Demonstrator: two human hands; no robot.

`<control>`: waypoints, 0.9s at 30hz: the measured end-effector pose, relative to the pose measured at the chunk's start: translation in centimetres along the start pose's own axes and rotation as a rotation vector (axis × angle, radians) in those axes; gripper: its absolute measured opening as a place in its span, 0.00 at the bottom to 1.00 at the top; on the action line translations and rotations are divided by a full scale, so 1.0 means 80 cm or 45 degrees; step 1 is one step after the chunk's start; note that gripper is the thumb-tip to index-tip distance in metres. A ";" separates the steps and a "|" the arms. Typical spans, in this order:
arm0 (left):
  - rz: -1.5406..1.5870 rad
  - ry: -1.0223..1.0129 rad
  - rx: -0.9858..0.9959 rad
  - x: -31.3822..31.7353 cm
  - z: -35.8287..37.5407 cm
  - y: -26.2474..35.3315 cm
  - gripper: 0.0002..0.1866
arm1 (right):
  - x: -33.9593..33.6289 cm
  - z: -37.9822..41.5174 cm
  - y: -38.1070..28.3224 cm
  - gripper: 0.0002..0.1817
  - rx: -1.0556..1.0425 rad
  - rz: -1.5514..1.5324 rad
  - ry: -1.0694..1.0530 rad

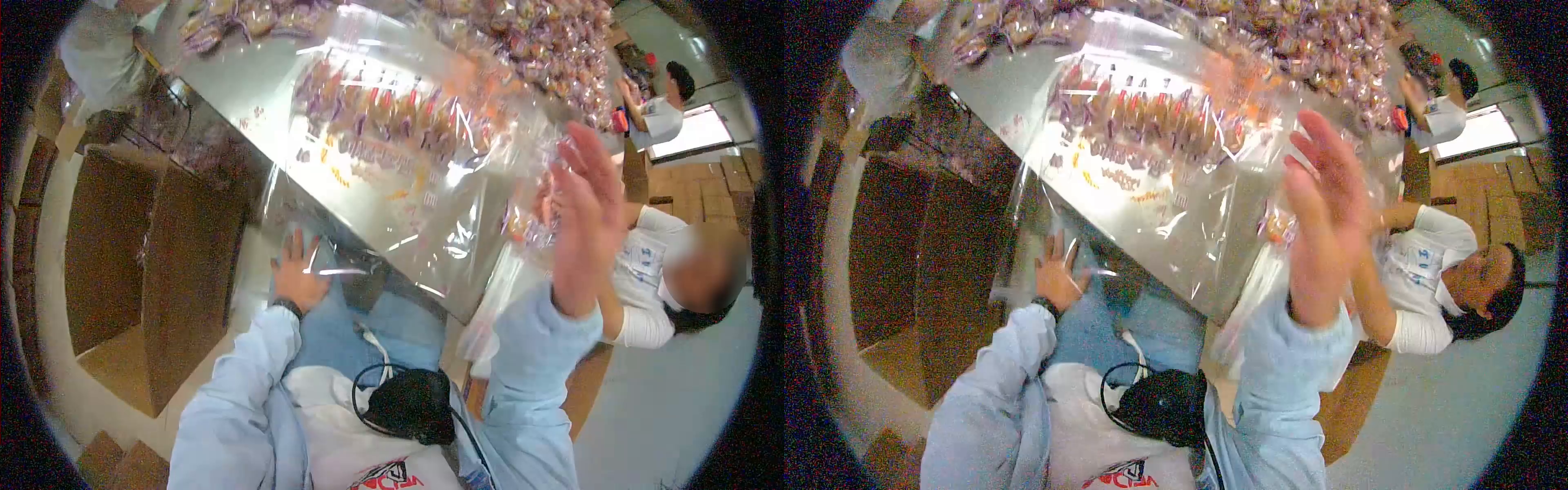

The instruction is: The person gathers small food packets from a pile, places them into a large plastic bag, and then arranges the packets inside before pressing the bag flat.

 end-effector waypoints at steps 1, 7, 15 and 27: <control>0.007 -0.010 -0.003 -0.001 0.001 0.001 0.46 | 0.011 -0.019 0.028 0.33 -0.008 0.077 0.008; 0.041 -0.013 0.095 0.003 0.008 0.013 0.48 | 0.042 -0.114 0.191 0.40 -0.139 0.582 0.018; 0.182 0.040 -0.041 -0.045 -0.025 0.036 0.48 | 0.057 -0.237 0.292 0.40 -0.278 0.898 0.118; -0.090 0.055 -0.047 -0.017 -0.062 -0.008 0.42 | 0.179 -0.360 0.244 0.65 -0.296 1.003 0.216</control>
Point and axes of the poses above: each hand's wrist, its own z-axis away from the middle knuckle, its own x-axis out of the palm, y = z × x, the point moved 3 cm from there along -z, towards the middle knuckle, and after that the axes turned 14 degrees about y, right-handed, at the moved point
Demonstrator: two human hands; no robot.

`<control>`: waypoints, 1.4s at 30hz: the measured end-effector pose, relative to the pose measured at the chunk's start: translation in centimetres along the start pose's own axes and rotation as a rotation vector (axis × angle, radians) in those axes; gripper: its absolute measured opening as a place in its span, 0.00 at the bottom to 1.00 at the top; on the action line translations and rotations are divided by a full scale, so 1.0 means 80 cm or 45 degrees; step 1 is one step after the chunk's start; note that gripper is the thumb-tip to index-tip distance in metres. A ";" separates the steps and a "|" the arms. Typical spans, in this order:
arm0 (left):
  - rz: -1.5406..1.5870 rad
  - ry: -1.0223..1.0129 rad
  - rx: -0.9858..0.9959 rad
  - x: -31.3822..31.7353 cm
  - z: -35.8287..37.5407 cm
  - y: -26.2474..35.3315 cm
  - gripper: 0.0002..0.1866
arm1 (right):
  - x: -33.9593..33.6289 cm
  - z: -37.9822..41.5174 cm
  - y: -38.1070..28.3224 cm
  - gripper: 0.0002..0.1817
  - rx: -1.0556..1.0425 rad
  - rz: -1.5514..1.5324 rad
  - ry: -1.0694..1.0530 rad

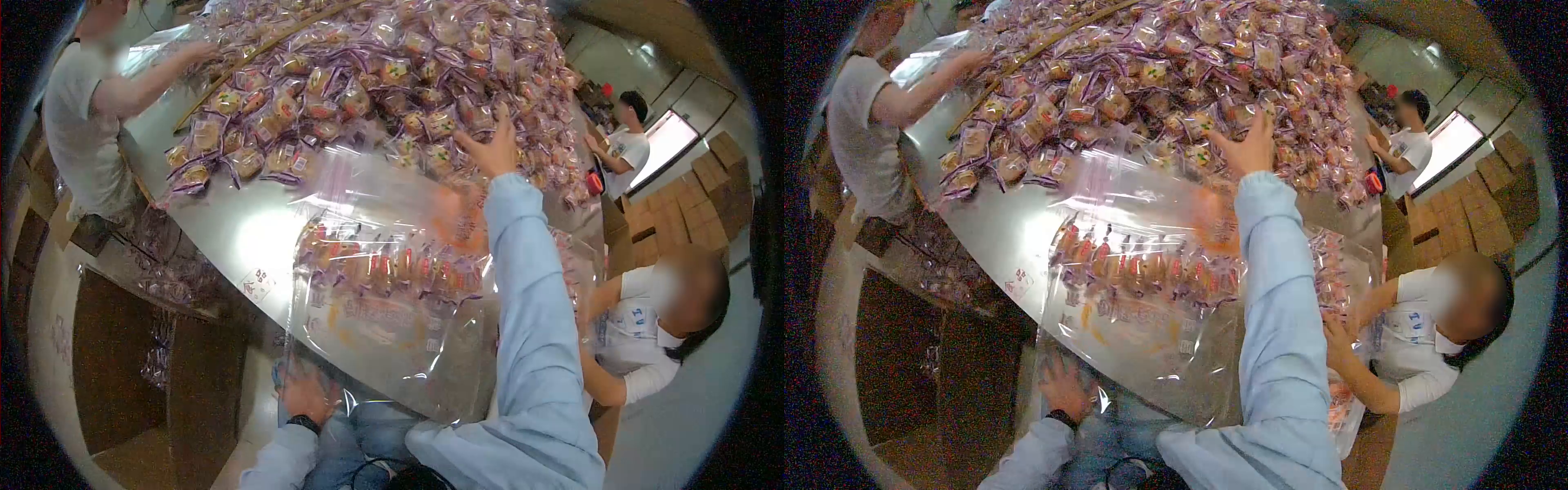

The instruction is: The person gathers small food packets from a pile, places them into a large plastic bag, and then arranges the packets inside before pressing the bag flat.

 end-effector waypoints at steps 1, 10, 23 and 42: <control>0.019 -0.075 -0.101 -0.025 -0.003 0.004 0.45 | 0.005 -0.009 -0.005 0.66 -0.022 -0.061 0.009; 0.115 0.017 -0.064 0.020 -0.008 -0.025 0.47 | 0.047 -0.140 -0.033 0.63 -0.152 0.037 0.273; 0.005 -0.329 0.083 0.038 -0.042 -0.019 0.45 | 0.152 -0.270 -0.052 0.63 -0.121 0.311 0.111; -0.206 -0.328 0.078 0.065 -0.017 -0.008 0.38 | 0.170 -0.156 -0.026 0.53 -0.056 0.452 -0.446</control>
Point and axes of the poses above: each hand's wrist, its own z-axis away from the middle knuckle, its own x-axis out of the palm, y = z × x, the point moved 3 cm from there along -z, towards the middle knuckle, and after that the axes turned 14 degrees about y, right-handed, at the moved point
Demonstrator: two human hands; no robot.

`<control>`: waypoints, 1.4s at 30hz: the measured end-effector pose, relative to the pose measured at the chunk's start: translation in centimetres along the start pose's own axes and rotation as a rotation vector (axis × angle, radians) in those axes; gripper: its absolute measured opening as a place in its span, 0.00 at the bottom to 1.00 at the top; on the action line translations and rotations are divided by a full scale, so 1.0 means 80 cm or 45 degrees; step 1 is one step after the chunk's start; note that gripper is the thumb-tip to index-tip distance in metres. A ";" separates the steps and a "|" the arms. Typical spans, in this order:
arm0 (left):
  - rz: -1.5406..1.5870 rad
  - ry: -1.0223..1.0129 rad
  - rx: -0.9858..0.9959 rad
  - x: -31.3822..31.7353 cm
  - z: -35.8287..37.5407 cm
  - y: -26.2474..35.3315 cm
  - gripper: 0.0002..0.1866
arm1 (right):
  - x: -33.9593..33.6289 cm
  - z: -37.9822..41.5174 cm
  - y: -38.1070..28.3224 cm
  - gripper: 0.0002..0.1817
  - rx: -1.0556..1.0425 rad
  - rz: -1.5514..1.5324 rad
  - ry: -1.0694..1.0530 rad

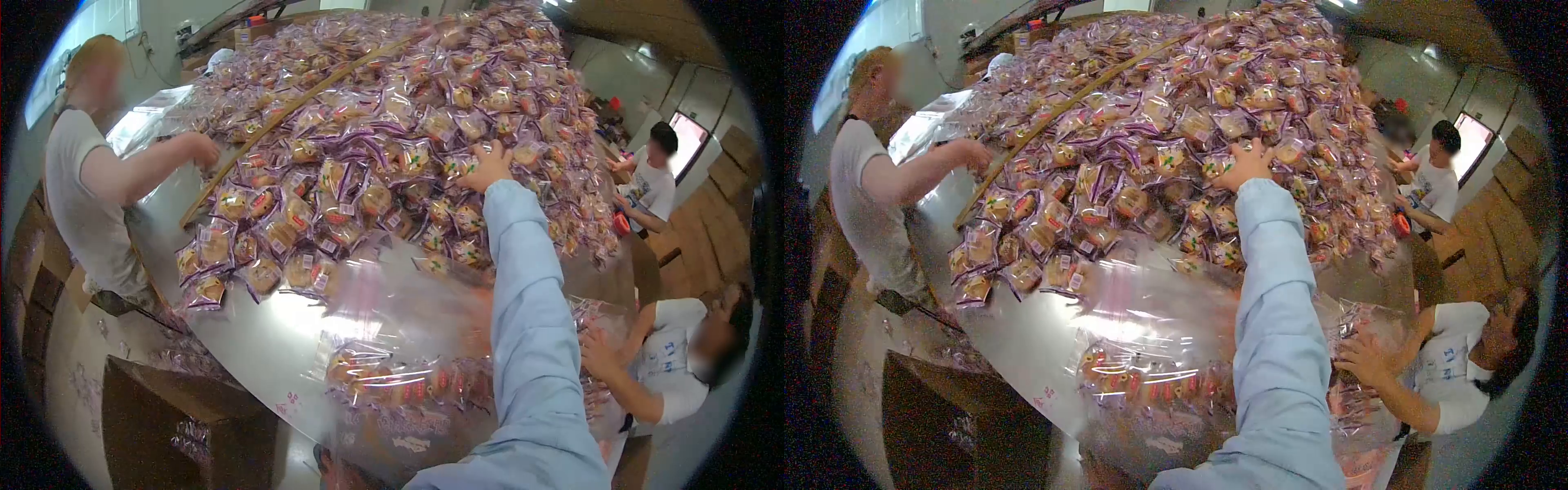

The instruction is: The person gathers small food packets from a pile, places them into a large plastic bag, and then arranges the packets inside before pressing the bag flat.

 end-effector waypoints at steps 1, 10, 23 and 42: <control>-0.014 -0.005 0.001 0.004 0.003 0.000 0.38 | 0.001 0.008 0.000 0.53 -0.034 -0.002 0.005; -0.098 -0.002 0.039 0.003 0.015 0.001 0.37 | 0.020 0.077 0.012 0.54 -0.030 -0.098 -0.014; -0.165 0.050 -0.059 0.029 0.015 0.012 0.45 | 0.055 0.101 0.003 0.87 0.000 -0.438 0.093; -0.051 0.014 -0.030 0.002 0.023 0.027 0.43 | 0.048 0.102 -0.083 0.69 0.130 0.203 -0.013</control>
Point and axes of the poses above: each hand's wrist, its own z-axis away from the middle knuckle, its own x-axis out of the palm, y = z × x, the point moved 3 cm from there along -z, towards the middle knuckle, and after that the axes turned 14 degrees about y, right-handed, at the moved point
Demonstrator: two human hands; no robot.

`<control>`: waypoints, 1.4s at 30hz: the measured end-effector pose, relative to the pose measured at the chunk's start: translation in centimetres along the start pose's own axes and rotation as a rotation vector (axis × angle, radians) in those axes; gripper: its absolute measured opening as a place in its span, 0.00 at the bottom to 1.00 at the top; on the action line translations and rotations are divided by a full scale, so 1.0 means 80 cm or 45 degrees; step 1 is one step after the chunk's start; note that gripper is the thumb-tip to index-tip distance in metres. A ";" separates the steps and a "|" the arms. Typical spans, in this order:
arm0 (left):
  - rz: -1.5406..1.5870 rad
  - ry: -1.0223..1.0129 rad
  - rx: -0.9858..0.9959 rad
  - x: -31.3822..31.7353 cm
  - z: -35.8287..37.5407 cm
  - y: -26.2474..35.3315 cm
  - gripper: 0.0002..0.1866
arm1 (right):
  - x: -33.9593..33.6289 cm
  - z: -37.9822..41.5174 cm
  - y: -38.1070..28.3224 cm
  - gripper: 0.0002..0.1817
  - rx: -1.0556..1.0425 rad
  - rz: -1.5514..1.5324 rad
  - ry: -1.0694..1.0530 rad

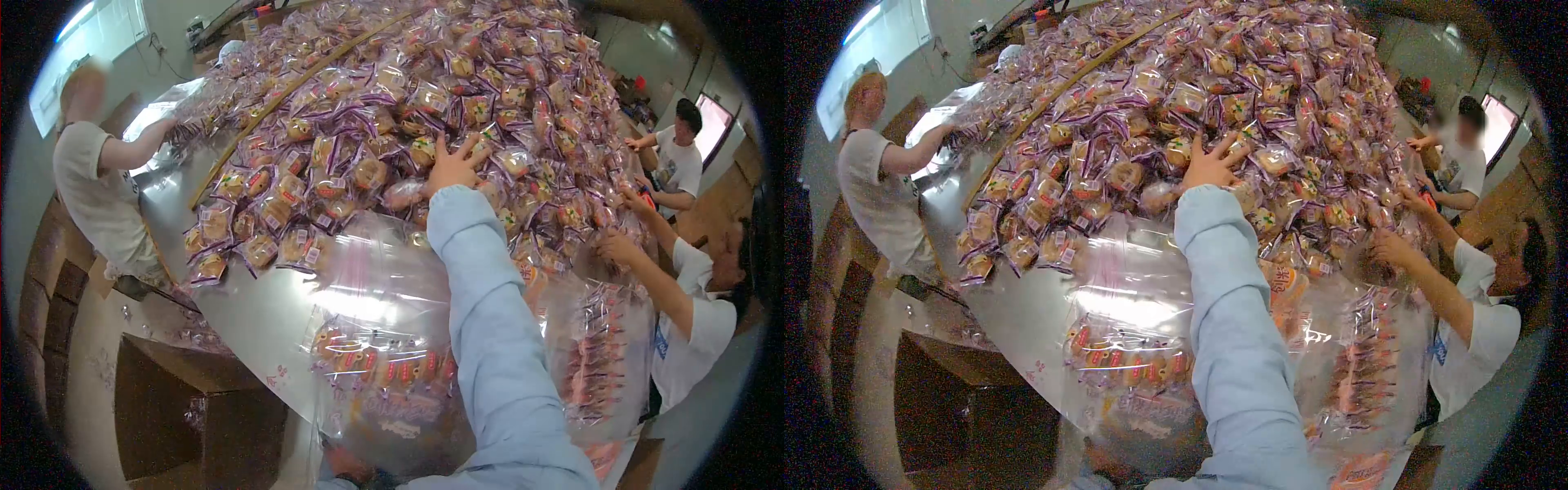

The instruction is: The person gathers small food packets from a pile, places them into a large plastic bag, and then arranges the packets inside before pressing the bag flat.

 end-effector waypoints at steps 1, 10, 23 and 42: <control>-0.007 0.000 -0.009 0.000 -0.002 -0.002 0.43 | -0.009 -0.001 0.004 0.70 -0.009 -0.039 -0.031; -0.007 -0.004 -0.014 -0.001 0.001 0.001 0.41 | 0.001 0.002 -0.009 0.66 0.017 -0.018 -0.031; 0.032 0.030 -0.026 -0.008 -0.010 0.003 0.40 | 0.000 0.017 0.011 0.60 -0.136 -0.217 0.142; 0.128 0.163 -0.089 -0.044 -0.057 0.012 0.37 | -0.088 0.024 0.059 0.50 -0.484 -0.459 0.341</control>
Point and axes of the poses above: each hand's wrist, its own z-axis away from the middle knuckle, its own x-axis out of the palm, y = z × x, the point moved 3 cm from there along -z, towards the middle knuckle, and after that the axes turned 14 degrees about y, right-handed, at the moved point
